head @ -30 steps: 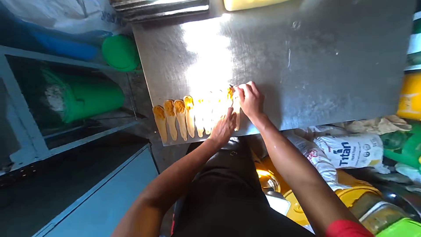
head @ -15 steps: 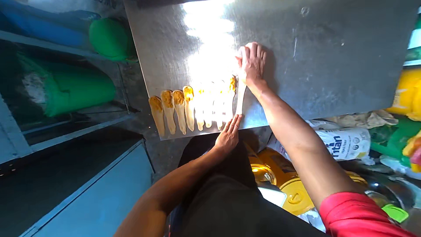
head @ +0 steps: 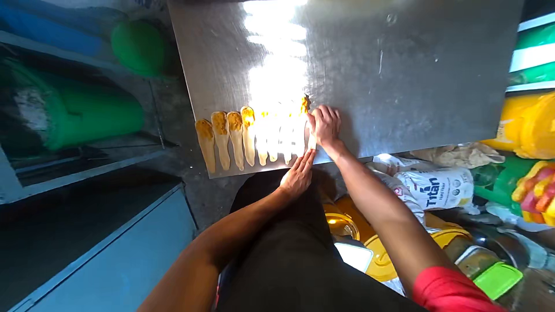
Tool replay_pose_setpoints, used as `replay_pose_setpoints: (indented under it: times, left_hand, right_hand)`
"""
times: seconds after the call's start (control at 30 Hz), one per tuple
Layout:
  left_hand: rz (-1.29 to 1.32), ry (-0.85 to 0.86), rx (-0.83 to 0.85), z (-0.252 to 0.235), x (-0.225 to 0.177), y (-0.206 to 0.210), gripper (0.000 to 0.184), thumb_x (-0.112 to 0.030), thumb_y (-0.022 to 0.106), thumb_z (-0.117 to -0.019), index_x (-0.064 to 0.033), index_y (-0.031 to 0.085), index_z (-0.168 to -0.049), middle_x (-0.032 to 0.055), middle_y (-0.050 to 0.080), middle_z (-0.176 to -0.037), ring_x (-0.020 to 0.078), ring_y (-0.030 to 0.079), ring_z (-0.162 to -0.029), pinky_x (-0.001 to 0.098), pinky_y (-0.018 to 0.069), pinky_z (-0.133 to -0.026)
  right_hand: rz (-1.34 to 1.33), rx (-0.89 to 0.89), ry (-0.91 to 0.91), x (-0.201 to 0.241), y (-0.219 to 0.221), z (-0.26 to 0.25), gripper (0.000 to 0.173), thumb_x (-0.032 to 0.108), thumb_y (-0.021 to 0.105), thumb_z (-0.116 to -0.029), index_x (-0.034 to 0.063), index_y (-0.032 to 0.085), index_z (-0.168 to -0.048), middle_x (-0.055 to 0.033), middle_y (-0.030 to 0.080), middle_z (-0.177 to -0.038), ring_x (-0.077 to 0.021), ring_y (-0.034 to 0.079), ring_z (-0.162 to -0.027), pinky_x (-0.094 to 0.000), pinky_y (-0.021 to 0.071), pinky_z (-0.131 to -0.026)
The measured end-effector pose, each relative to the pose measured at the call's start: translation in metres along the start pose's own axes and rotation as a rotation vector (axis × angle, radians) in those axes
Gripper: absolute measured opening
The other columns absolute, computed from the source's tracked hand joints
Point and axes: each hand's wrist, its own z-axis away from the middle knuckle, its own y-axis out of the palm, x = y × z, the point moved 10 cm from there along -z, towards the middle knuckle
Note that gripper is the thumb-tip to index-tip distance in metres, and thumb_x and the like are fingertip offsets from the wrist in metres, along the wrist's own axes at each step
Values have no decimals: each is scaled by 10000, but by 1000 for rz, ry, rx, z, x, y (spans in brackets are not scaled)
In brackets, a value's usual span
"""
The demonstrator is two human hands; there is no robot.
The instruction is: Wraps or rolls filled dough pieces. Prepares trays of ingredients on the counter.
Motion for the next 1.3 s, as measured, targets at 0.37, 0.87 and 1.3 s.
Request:
replay_pose_setpoints:
  times: [0.37, 0.87, 1.3]
  left_hand:
    - [-114, 60, -76, 7, -7, 14, 375, -4, 311, -1067, 106, 617, -1253, 223, 204, -1693, 352, 198, -1578, 463, 275, -1274]
    - [171, 203, -48, 54, 9, -27, 288, -77, 466, -1046, 58, 658, -1212, 183, 239, -1692, 297, 180, -1587, 455, 215, -1293]
    - [1562, -851, -459, -54, 183, -187, 393, -278, 660, -1014, -9, 587, -1292, 102, 678, -907, 143, 640, -711, 323, 573, -690]
  right_hand:
    - [84, 65, 78, -8, 14, -14, 660, 529, 361, -1063, 88, 444, -1546, -157, 395, -1621, -336, 299, -1536, -597, 234, -1234]
    - [-22, 174, 75, 9, 4, 74, 724, 517, 290, -1075, 38, 280, -1618, -164, 183, -1714, -333, 98, -1600, -629, 95, -1276]
    - [-695, 175, 562, -43, -75, 33, 362, 228, 743, -911, 28, 659, -1200, -120, 734, -1054, -208, 725, -939, -435, 612, -863]
